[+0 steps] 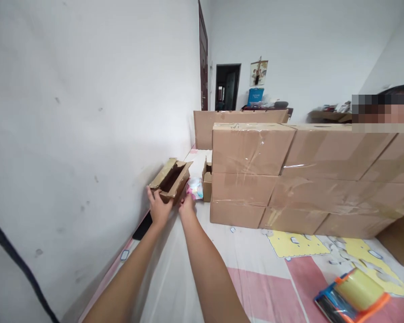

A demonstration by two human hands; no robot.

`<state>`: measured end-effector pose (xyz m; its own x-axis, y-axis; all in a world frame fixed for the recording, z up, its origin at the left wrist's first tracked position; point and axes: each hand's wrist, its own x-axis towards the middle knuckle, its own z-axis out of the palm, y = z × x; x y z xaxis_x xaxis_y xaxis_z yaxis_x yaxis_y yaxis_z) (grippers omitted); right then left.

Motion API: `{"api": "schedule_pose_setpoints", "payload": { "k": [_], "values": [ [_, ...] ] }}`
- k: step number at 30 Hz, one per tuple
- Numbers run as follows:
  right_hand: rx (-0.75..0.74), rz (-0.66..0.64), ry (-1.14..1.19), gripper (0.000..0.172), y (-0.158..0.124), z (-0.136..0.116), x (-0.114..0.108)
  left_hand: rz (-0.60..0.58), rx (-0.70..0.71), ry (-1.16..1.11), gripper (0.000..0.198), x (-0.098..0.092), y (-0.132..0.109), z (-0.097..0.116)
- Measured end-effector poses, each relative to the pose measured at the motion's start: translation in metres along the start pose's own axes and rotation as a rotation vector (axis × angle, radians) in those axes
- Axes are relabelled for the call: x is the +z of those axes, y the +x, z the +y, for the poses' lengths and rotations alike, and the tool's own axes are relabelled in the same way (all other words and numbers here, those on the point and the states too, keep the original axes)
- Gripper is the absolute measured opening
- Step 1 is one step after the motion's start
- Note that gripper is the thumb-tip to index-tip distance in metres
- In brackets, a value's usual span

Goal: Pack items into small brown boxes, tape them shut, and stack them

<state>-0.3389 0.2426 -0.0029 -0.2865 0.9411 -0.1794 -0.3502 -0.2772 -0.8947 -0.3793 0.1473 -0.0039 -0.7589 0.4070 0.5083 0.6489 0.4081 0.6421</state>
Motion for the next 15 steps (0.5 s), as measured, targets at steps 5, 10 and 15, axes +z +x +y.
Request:
{"api": "schedule_pose_setpoints", "payload": {
  "k": [5,10,15],
  "values": [
    [0.006,0.091,0.212,0.029,-0.083,-0.027,-0.035,0.077,0.011,0.09,0.048,-0.043,-0.029,0.001],
    [-0.114,-0.014,0.241,0.025,-0.19,-0.051,-0.136,0.114,0.055,0.08,0.041,-0.094,-0.076,0.016],
    [-0.294,-0.051,0.168,0.036,-0.268,-0.105,-0.243,0.162,0.13,0.028,0.039,-0.128,-0.162,0.043]
  ]
}}
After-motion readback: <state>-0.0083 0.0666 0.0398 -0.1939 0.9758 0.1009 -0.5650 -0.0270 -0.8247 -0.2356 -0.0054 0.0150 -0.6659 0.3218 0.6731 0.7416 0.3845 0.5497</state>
